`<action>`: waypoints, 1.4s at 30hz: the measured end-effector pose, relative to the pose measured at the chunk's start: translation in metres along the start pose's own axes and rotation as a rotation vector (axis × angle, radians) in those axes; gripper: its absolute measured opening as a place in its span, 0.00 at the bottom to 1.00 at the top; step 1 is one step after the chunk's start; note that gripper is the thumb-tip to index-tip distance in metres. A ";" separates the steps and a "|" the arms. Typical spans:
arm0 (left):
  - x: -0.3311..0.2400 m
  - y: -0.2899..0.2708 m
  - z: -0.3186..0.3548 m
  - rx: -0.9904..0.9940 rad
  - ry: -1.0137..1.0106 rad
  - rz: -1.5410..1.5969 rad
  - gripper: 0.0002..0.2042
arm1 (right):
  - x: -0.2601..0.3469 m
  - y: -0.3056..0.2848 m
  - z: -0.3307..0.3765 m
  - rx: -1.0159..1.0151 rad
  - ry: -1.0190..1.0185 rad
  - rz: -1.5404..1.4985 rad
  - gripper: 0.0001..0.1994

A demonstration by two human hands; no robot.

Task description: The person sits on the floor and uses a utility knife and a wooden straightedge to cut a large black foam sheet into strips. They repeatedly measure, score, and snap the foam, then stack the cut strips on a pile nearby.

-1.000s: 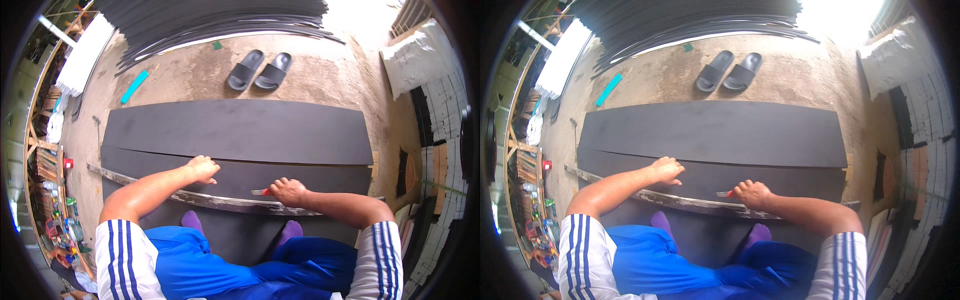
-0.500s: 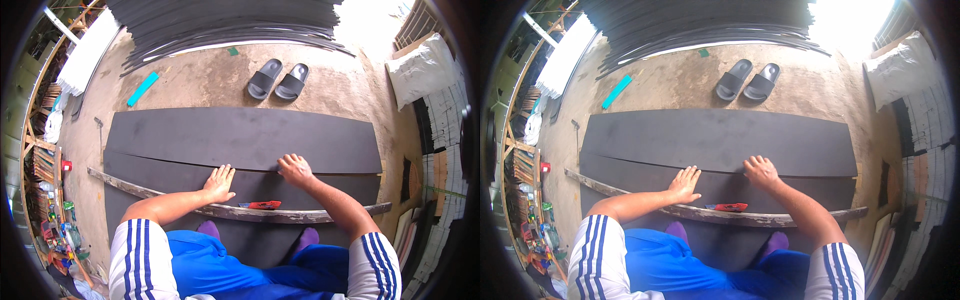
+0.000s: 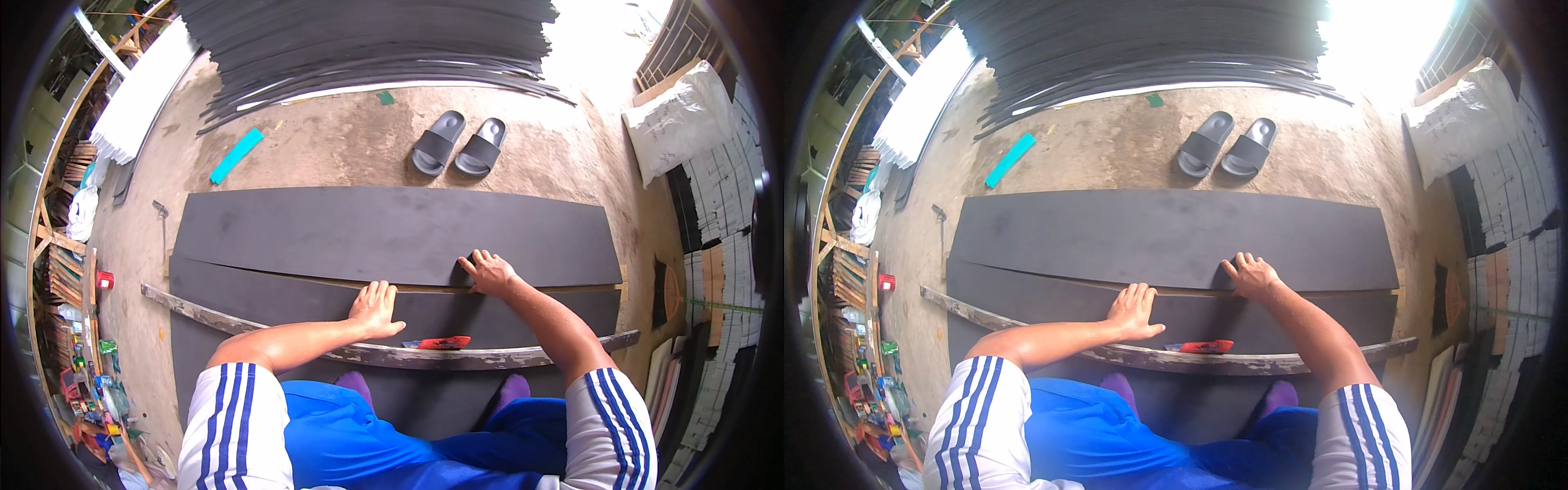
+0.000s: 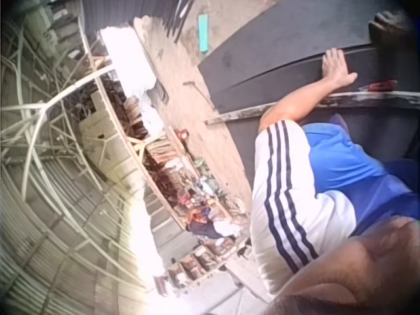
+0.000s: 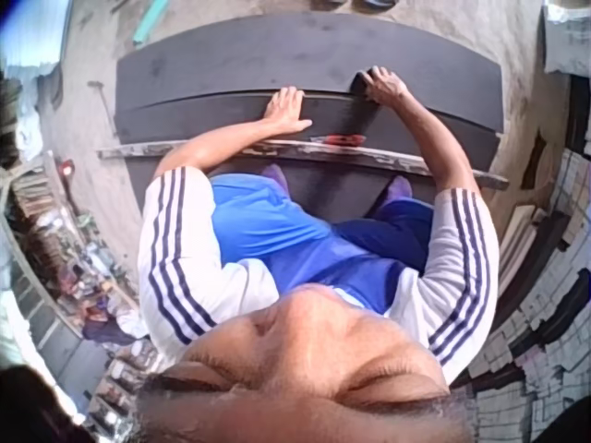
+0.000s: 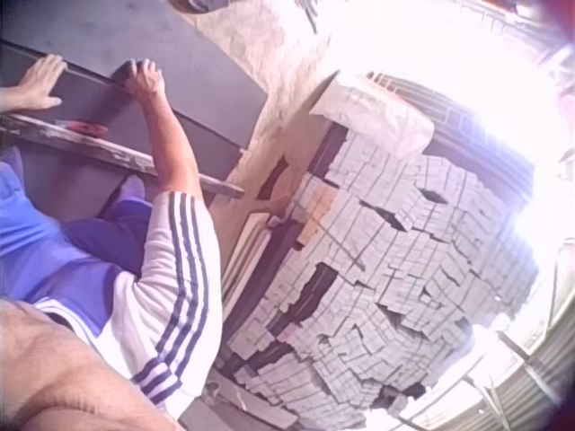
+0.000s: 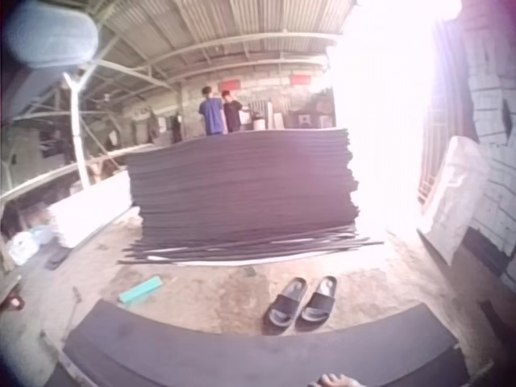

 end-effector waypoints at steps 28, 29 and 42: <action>0.162 -0.251 0.019 -0.372 -0.222 -0.261 0.12 | -0.123 -0.188 0.110 -0.597 0.078 -0.151 0.06; 0.150 -0.264 0.015 -0.268 -0.239 -0.262 0.13 | -0.128 -0.189 0.116 -0.594 0.102 -0.139 0.06; 0.156 -0.234 -0.022 -0.066 -0.168 0.003 0.29 | -0.157 -0.155 0.122 -0.051 0.299 -0.323 0.17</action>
Point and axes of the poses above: each hand's wrist, its own z-axis away from the middle knuckle, its own y-axis out of the palm, x = y × z, the point moved 5 cm from there along -z, towards the middle knuckle, and after that the axes turned 11 degrees about x, right-handed, at the moved point
